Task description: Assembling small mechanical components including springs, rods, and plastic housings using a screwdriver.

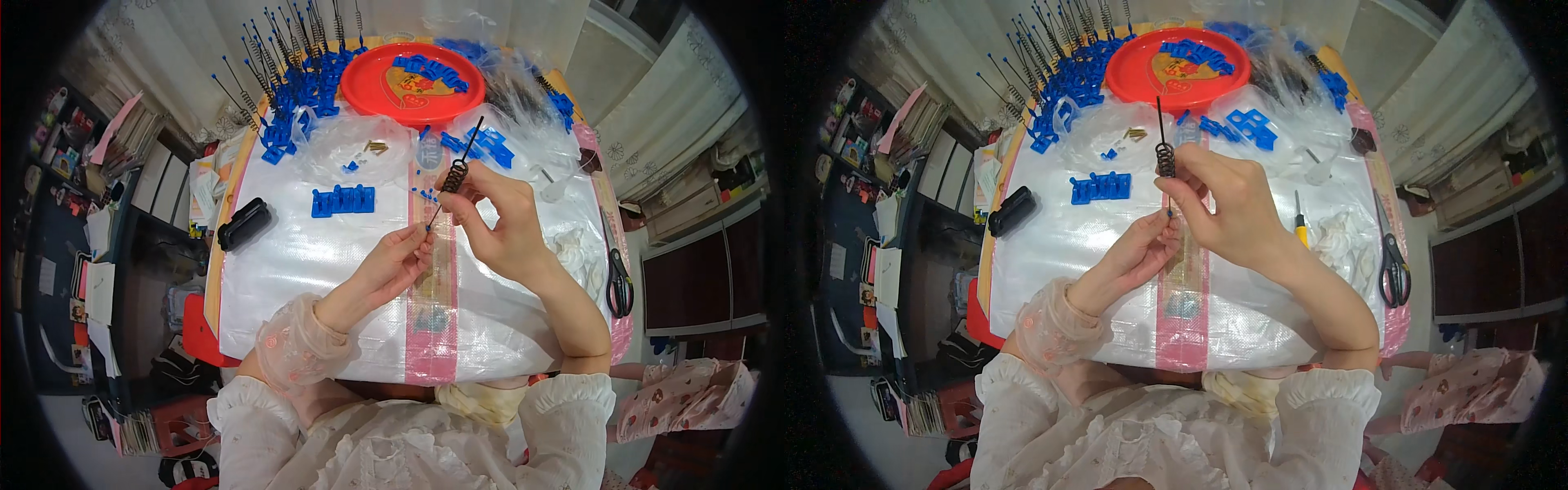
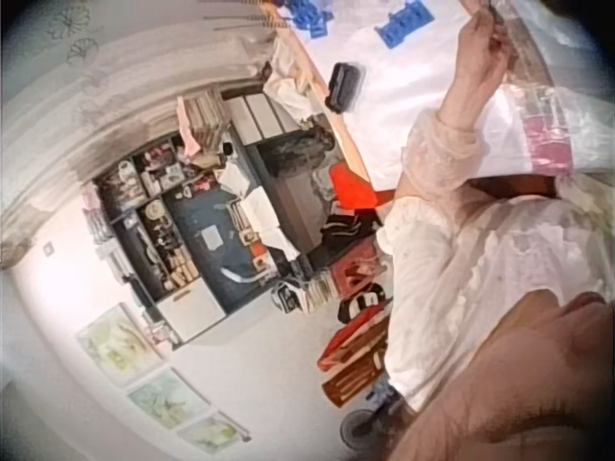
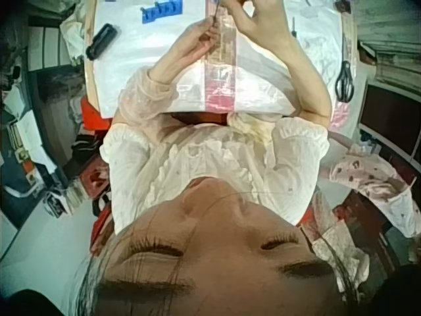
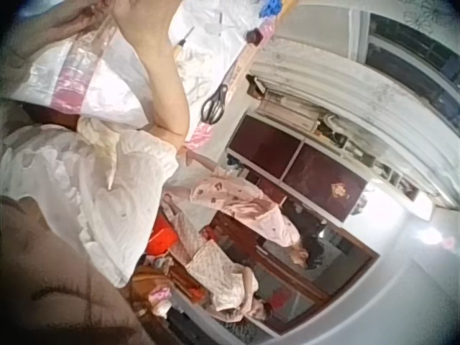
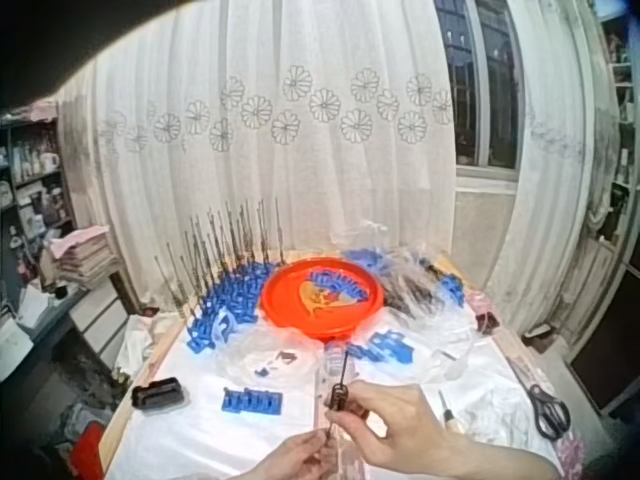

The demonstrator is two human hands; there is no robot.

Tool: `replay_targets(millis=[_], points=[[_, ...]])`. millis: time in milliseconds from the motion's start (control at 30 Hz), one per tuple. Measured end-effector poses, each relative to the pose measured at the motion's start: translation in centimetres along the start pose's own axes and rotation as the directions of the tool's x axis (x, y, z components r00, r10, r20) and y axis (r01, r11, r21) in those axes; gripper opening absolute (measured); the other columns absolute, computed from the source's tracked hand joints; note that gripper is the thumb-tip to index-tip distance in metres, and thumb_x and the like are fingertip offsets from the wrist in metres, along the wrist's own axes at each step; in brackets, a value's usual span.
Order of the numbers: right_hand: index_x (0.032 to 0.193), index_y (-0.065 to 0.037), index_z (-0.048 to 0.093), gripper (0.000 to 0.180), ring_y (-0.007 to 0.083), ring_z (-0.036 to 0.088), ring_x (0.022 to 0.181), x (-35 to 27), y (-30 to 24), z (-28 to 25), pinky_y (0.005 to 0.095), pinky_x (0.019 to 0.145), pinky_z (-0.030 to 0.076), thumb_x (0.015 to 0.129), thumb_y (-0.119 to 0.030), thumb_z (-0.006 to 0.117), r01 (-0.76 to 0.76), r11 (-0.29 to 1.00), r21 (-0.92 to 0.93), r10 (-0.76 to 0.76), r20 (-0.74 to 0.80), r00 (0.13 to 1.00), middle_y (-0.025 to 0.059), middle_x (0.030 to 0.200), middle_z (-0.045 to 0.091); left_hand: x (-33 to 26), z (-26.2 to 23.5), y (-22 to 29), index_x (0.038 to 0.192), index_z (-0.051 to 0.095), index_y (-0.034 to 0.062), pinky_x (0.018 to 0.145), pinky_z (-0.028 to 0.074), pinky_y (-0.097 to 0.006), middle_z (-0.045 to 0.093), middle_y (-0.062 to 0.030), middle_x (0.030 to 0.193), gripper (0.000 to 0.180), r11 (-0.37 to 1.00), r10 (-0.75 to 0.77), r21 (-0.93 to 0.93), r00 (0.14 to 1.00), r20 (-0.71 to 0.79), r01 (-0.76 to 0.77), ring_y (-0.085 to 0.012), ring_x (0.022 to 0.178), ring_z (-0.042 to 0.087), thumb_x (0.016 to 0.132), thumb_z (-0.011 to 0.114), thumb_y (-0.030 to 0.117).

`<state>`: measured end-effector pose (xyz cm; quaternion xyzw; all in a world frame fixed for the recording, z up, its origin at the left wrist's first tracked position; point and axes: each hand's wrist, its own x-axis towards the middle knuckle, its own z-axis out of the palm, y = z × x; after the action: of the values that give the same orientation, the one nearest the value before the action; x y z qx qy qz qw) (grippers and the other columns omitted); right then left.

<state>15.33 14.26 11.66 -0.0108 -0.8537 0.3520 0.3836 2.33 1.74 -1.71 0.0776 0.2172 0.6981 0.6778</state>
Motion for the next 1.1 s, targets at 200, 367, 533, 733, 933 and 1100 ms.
replay_targets(millis=[200, 367, 533, 733, 933, 1100], points=[[0.089, 0.003, 0.060, 0.012, 0.0215, 0.064, 0.058, -0.08, 0.40, 0.27, 0.0304, 0.053, 0.049, 0.085, -0.001, 0.070, -0.014, 1.000, -0.008, 0.014, 0.001, 1.000, 0.0115, 0.071, 0.063, 0.01, -0.15, -0.09, 0.110, 0.062, 0.0033, 0.074, 0.050, -0.018, 0.061, -0.0018, 0.096, 0.017, 1.000, -0.015, 0.004, 1.000, -0.014, 0.015, -0.0054, 0.080, 0.056, 0.101, 0.059, 0.018], [0.089, 0.003, 0.060, 0.012, 0.0210, 0.064, 0.058, -0.11, 0.18, 0.38, 0.0306, 0.052, 0.049, 0.085, -0.001, 0.070, -0.012, 1.000, 0.009, 0.012, -0.002, 1.000, 0.0113, 0.071, 0.063, -0.06, 0.27, 0.11, 0.107, 0.064, 0.0039, 0.074, 0.050, -0.018, 0.062, -0.0015, 0.095, 0.017, 1.000, 0.001, 0.013, 0.999, -0.032, -0.001, -0.0051, 0.080, 0.056, 0.101, 0.059, 0.019], [0.090, 0.003, 0.060, 0.012, 0.0204, 0.064, 0.058, -0.08, 0.26, 0.28, 0.0304, 0.052, 0.048, 0.086, -0.001, 0.070, -0.016, 1.000, 0.007, 0.016, -0.003, 1.000, 0.0116, 0.071, 0.063, 0.09, 0.00, 0.14, 0.106, 0.064, 0.0040, 0.073, 0.050, -0.018, 0.062, -0.0009, 0.094, 0.017, 0.999, 0.022, 0.030, 1.000, -0.020, -0.021, -0.0048, 0.080, 0.055, 0.101, 0.060, 0.020], [0.091, 0.003, 0.060, 0.012, 0.0197, 0.064, 0.058, 0.07, 0.15, -0.01, 0.0297, 0.053, 0.048, 0.086, -0.002, 0.070, -0.055, 0.998, 0.012, 0.055, -0.020, 0.998, 0.0118, 0.070, 0.063, 0.19, 0.11, -0.04, 0.107, 0.064, 0.0037, 0.073, 0.050, -0.018, 0.061, -0.0016, 0.095, 0.017, 1.000, -0.002, 0.010, 1.000, 0.001, 0.002, -0.0054, 0.080, 0.055, 0.101, 0.060, 0.019], [0.092, 0.004, 0.060, 0.013, 0.0195, 0.065, 0.058, -0.06, 0.21, 0.34, 0.0292, 0.054, 0.049, 0.086, -0.002, 0.070, -0.054, 0.998, 0.026, 0.054, -0.010, 0.998, 0.0117, 0.071, 0.064, 0.11, -0.14, -0.04, 0.107, 0.063, 0.0032, 0.073, 0.050, -0.018, 0.061, -0.0021, 0.095, 0.017, 1.000, -0.001, -0.005, 1.000, -0.010, 0.001, -0.0058, 0.080, 0.056, 0.101, 0.060, 0.018], [0.093, 0.003, 0.061, 0.013, 0.0193, 0.065, 0.058, -0.18, 0.09, 0.28, 0.0293, 0.054, 0.049, 0.086, -0.002, 0.070, -0.047, 0.999, 0.007, 0.047, 0.007, 0.999, 0.0118, 0.072, 0.065, 0.03, -0.20, -0.06, 0.108, 0.063, 0.0030, 0.073, 0.050, -0.018, 0.061, -0.0028, 0.096, 0.017, 1.000, -0.001, -0.002, 1.000, -0.009, 0.001, -0.0061, 0.080, 0.056, 0.101, 0.060, 0.018]])
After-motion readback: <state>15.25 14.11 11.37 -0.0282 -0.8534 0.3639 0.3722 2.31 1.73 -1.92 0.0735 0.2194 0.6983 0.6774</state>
